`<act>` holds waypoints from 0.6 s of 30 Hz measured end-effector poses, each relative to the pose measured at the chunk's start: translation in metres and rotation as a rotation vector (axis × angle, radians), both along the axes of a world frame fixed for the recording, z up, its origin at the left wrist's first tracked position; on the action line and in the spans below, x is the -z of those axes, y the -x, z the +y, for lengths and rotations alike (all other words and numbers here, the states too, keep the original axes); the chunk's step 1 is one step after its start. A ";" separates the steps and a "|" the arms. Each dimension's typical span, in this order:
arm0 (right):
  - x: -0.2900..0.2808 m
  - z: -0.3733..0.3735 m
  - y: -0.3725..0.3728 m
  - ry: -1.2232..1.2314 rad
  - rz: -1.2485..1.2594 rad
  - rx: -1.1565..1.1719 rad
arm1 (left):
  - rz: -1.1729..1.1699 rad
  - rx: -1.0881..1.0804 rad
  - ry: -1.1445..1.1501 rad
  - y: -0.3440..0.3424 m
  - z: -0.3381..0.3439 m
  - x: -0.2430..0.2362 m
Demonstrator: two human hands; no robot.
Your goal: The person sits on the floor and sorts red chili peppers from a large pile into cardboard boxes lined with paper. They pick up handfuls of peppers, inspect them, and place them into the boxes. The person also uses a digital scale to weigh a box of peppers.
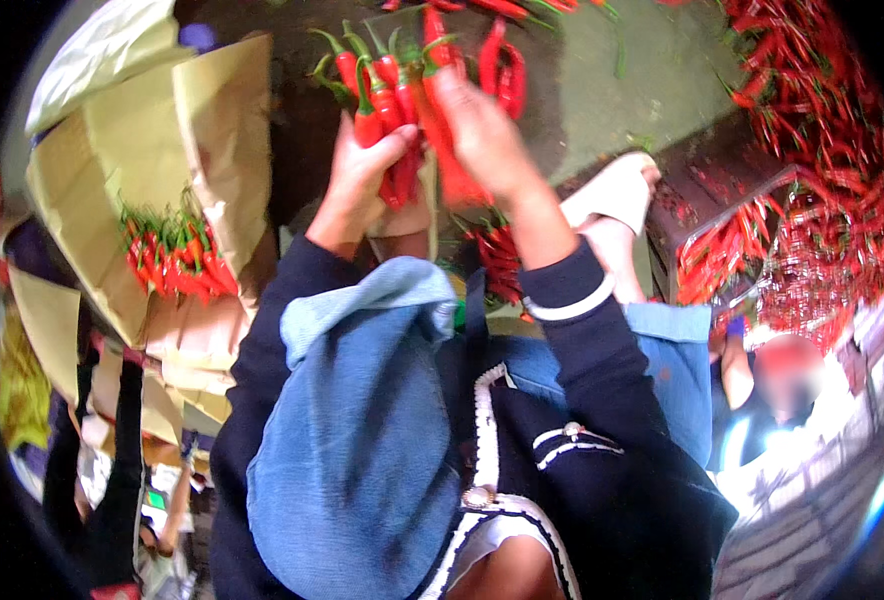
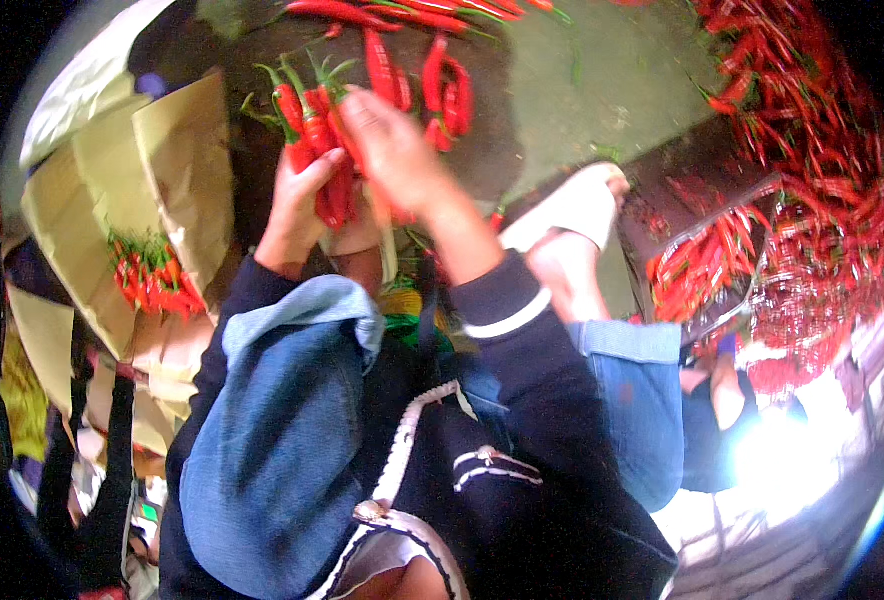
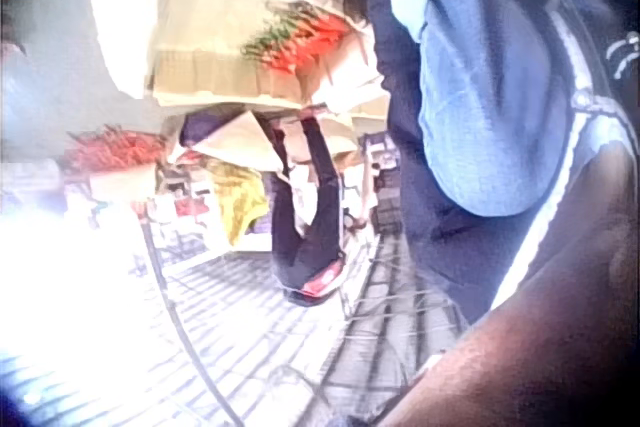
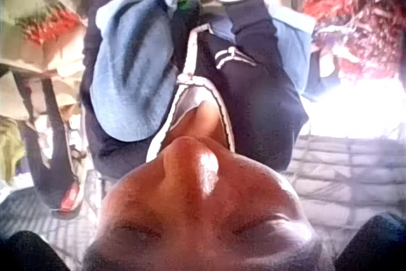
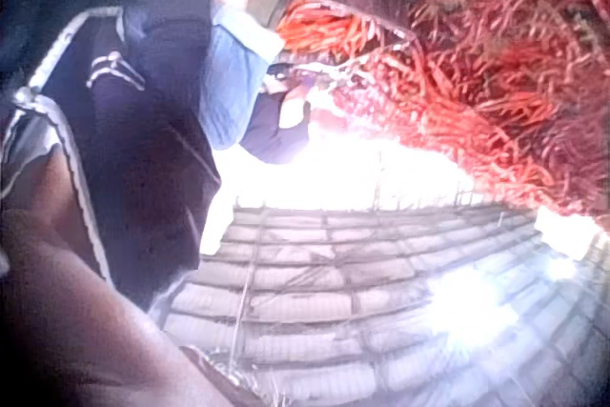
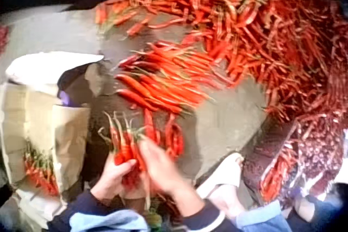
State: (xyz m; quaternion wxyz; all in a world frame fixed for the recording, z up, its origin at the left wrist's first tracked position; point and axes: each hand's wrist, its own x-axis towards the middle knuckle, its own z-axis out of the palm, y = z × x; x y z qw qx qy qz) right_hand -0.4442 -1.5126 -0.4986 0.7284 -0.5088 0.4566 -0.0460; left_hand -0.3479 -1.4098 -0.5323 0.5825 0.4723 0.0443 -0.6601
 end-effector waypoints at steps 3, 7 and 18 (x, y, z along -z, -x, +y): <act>0.012 -0.007 -0.010 0.610 0.056 -0.114 | 0.119 0.035 -0.037 0.013 -0.008 -0.005; -0.014 -0.003 -0.026 0.310 -0.033 0.175 | -0.085 -0.224 0.069 0.030 -0.020 -0.012; 0.025 -0.034 0.015 0.753 0.087 -0.372 | 0.047 -0.146 0.115 0.009 -0.011 -0.018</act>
